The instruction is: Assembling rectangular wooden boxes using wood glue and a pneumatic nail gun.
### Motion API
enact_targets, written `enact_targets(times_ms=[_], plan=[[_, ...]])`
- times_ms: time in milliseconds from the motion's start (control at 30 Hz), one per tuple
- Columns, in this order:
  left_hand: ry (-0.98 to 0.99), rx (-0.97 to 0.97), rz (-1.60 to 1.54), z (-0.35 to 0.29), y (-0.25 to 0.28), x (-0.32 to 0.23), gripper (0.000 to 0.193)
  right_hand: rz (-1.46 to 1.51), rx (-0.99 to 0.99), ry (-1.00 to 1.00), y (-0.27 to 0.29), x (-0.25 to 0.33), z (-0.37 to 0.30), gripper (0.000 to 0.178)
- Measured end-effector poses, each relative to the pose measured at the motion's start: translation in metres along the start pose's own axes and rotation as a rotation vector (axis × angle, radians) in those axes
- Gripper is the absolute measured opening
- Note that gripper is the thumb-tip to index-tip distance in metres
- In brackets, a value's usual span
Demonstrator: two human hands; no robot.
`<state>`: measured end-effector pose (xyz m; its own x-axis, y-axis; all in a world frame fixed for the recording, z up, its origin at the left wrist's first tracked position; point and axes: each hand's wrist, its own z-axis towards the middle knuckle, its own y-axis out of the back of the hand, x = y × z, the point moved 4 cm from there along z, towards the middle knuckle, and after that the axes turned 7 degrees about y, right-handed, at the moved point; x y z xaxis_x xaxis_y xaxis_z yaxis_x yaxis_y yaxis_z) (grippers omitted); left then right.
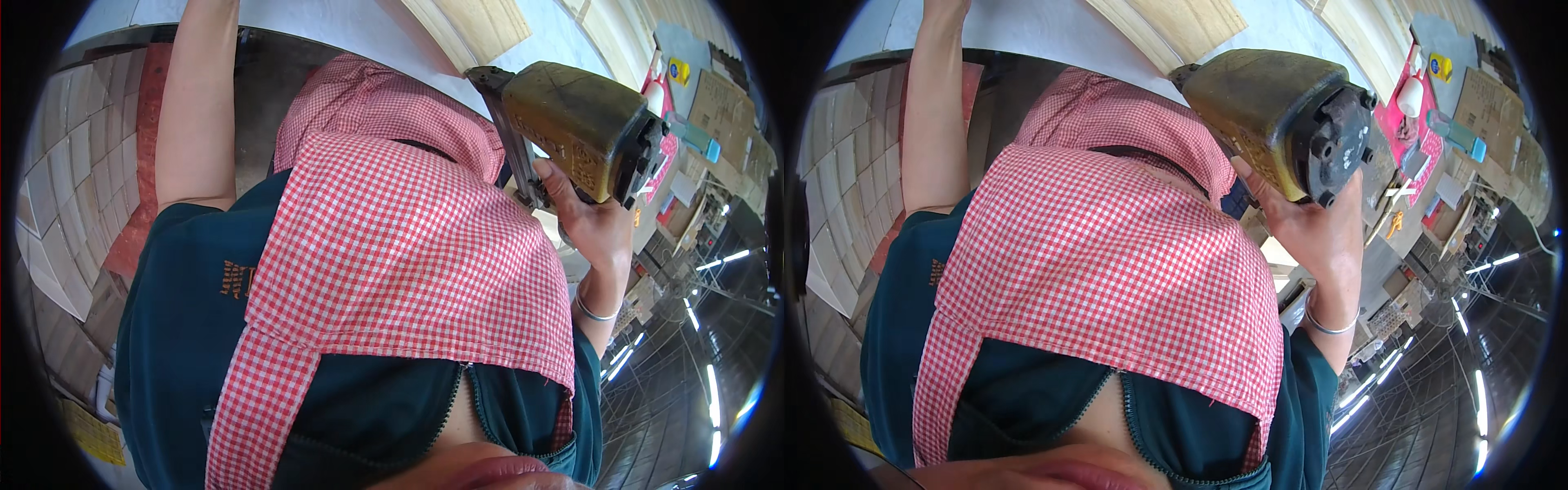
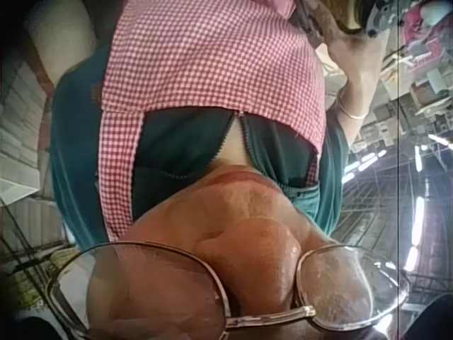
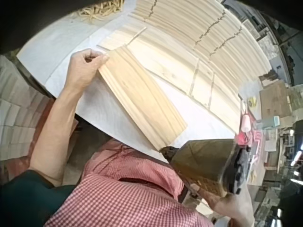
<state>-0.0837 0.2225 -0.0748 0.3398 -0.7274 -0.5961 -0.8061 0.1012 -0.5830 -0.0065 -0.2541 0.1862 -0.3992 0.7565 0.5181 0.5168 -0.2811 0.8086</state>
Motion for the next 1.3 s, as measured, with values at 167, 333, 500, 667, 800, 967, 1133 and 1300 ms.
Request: enact_targets(times_ms=[167, 333, 500, 667, 800, 967, 1133, 1300], plan=[[-0.548, 0.137, 0.768, -0.075, -0.088, 0.003, 0.036, 0.067, -0.048, 0.014, -0.002, 0.001, 0.001, 0.048], [-0.382, 0.653, 1.360, -0.086, -0.116, -0.007, 0.074, 0.303, -0.201, -0.012, 0.007, -0.007, -0.015, 0.046], [-0.053, 1.139, 2.064, -0.136, -0.163, 0.045, 0.098, 0.289, -0.296, -0.093, 0.013, -0.025, -0.032, 0.042], [-0.902, 1.631, 2.016, -0.159, -0.218, 0.071, 0.070, 0.231, -0.348, 0.051, 0.021, -0.034, -0.042, 0.035], [-1.079, 1.197, 2.062, -0.194, -0.224, 0.119, 0.068, 0.307, -0.399, -0.125, 0.028, -0.050, -0.062, 0.030], [-0.990, 1.026, 2.004, -0.239, -0.255, 0.179, 0.077, 0.308, -0.385, -0.210, 0.039, -0.059, -0.057, 0.027], [-0.709, 1.108, 2.166, -0.248, -0.269, 0.173, 0.091, 0.310, -0.349, -0.254, 0.042, -0.065, -0.043, 0.025], [-1.415, 1.069, 1.477, -0.235, -0.215, 0.121, 0.091, 0.262, -0.271, -0.287, 0.042, -0.067, -0.029, 0.025]])
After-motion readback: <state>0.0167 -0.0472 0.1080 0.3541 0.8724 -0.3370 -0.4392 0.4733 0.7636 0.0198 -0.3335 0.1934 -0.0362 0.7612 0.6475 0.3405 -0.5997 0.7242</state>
